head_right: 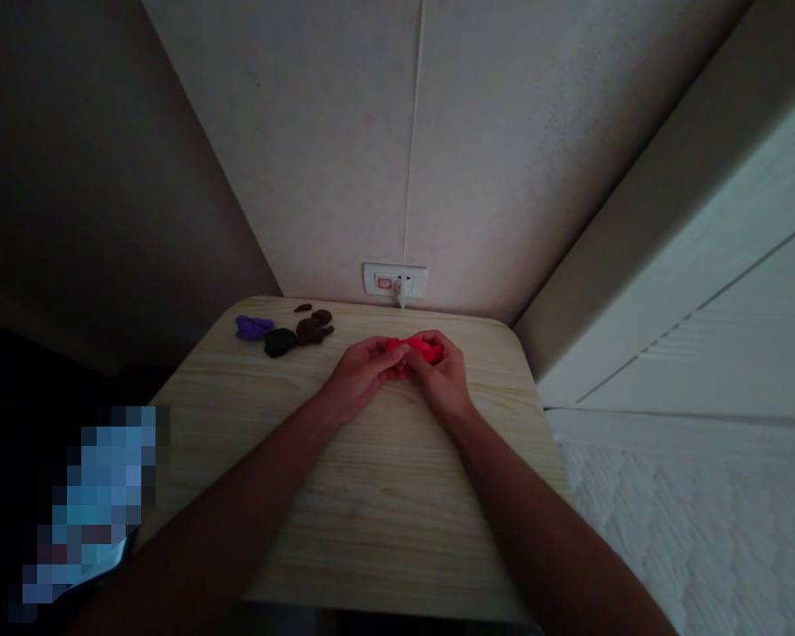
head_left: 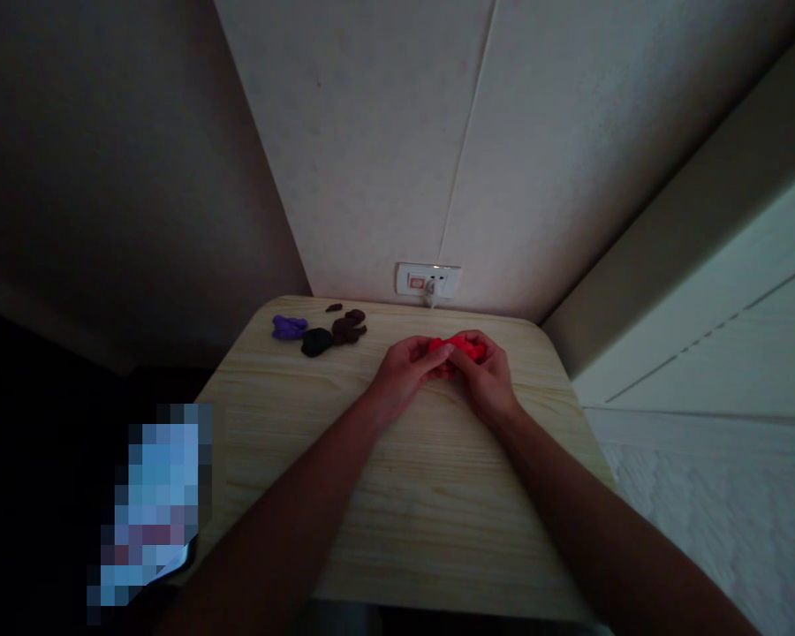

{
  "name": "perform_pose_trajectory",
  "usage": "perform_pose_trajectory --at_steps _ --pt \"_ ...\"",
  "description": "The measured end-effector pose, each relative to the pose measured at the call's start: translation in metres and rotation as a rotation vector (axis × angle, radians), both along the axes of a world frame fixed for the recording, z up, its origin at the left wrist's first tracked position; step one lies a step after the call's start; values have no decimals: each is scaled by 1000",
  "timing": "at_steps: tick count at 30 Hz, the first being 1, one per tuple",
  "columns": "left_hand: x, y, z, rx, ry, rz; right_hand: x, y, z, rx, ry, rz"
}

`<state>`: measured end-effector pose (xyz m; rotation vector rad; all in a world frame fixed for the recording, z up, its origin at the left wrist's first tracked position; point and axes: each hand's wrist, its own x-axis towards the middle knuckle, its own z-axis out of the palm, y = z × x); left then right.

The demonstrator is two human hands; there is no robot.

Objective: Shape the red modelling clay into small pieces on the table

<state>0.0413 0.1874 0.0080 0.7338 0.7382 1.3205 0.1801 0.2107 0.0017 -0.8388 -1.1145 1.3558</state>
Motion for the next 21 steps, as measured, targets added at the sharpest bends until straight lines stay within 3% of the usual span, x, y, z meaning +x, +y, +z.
perform_pose_trajectory --at_steps 8,15,21 --pt "-7 4 -1 -6 24 105 3 -1 1 46 -14 -66" --pt "-5 3 3 -21 17 73 4 0 1 -22 -10 44" --pt "-7 6 -4 40 139 93 2 1 -1 8 -8 -68"
